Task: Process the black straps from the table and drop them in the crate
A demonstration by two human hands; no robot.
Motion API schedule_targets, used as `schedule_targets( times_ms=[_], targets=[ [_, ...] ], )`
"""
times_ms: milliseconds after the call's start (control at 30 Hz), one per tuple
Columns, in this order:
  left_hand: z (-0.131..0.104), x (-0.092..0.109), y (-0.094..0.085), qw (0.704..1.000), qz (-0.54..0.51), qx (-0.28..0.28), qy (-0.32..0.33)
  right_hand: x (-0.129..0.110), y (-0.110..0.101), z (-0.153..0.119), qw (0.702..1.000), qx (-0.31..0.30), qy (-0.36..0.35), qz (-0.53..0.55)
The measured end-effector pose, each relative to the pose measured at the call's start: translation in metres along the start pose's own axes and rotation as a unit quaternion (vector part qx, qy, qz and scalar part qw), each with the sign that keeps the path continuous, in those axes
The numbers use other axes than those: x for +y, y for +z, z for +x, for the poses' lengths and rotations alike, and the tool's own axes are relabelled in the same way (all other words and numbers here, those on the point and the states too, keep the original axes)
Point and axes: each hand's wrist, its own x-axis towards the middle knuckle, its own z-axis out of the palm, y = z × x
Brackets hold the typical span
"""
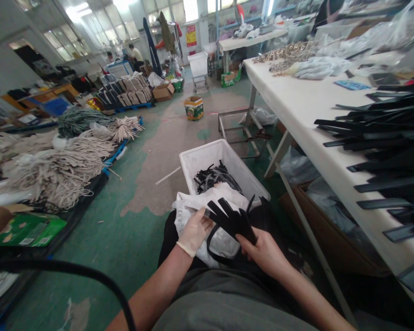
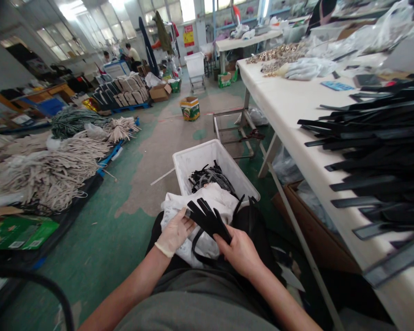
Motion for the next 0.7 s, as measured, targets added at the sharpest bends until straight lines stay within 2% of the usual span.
schedule_targets(
  times_ms=[133,267,333,400,467,533,633,700],
  targets=[
    [-0.005,-0.017,0.001,0.998,0.043,-0.039,0.014,-0.002,0.008,0.008,1.000,0.002,0.010,-0.008],
    [-0.006,-0.039,0.004,0.993,0.088,-0.074,-0.031,-0.010,0.012,0.021,0.997,-0.026,0.005,0.071],
    [-0.003,-0.034,0.004,0.993,0.084,-0.075,-0.025,-0.011,0.004,0.020,0.993,-0.053,0.010,0.106],
    [0.002,-0.017,0.003,0.997,0.058,-0.045,0.009,-0.010,-0.009,0.013,0.991,-0.072,0.020,0.112],
    [0.005,0.001,0.002,0.999,0.033,-0.003,0.041,-0.008,-0.020,0.005,0.992,-0.067,0.039,0.100],
    [0.005,0.008,0.005,0.998,0.032,0.011,0.053,-0.009,-0.024,0.002,0.995,-0.040,0.044,0.082],
    [-0.001,-0.006,0.016,0.997,0.054,-0.039,0.039,-0.018,-0.015,0.011,0.996,0.006,0.022,0.081],
    [-0.003,-0.018,0.022,0.994,0.066,-0.078,0.026,-0.024,-0.009,0.021,0.993,0.010,0.011,0.115]
  ],
)
